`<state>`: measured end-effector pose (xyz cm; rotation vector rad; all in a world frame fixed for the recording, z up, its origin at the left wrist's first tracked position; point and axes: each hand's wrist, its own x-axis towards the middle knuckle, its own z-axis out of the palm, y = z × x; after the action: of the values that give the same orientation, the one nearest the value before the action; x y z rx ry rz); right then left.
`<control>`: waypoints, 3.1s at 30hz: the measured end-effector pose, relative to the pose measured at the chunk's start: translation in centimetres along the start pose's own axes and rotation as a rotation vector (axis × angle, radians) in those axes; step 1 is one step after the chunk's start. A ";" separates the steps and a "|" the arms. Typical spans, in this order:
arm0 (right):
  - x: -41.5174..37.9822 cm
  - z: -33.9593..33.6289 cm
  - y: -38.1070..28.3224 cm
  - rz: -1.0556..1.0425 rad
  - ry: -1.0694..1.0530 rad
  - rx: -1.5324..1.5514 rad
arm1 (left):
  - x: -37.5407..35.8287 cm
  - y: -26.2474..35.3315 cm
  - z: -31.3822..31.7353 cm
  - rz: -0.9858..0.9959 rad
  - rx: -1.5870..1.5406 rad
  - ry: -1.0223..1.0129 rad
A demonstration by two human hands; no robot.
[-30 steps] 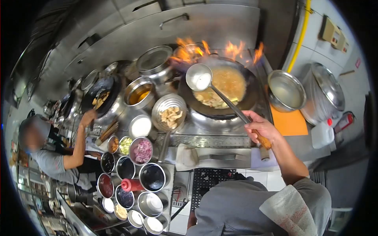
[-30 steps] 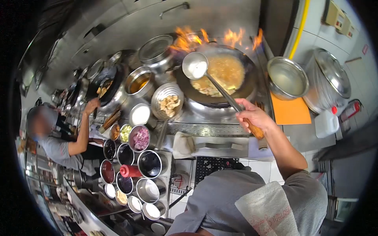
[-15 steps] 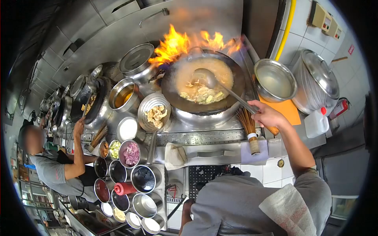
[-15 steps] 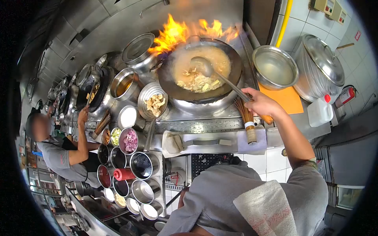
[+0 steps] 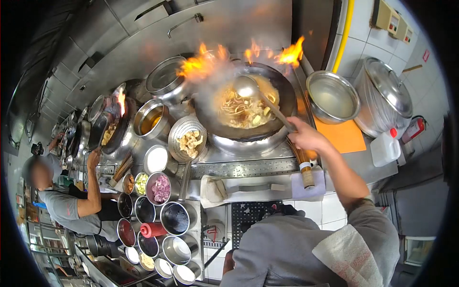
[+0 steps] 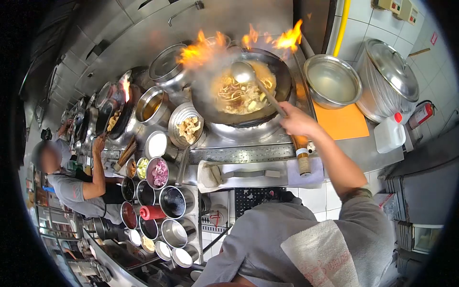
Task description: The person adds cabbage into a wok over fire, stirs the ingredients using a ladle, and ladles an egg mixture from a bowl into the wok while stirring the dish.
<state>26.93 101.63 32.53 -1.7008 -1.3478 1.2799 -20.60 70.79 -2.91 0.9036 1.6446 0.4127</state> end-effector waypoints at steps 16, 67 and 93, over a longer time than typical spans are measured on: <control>-0.7 1.8 0.8 0.033 -0.014 -0.021 | 0.0 -2.0 -1.1 0.029 0.021 0.003; -3.5 6.4 -2.4 -0.326 0.204 -0.645 | -3.0 -6.0 -1.8 -0.182 -0.264 0.138; 2.3 27.0 -4.5 -0.272 -0.453 -0.239 | -7.2 -13.0 2.3 -0.002 -0.006 0.080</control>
<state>0.10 102.44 26.51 -1.3525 -1.9891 1.4382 -22.54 56.66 -7.75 0.8909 1.7157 0.4576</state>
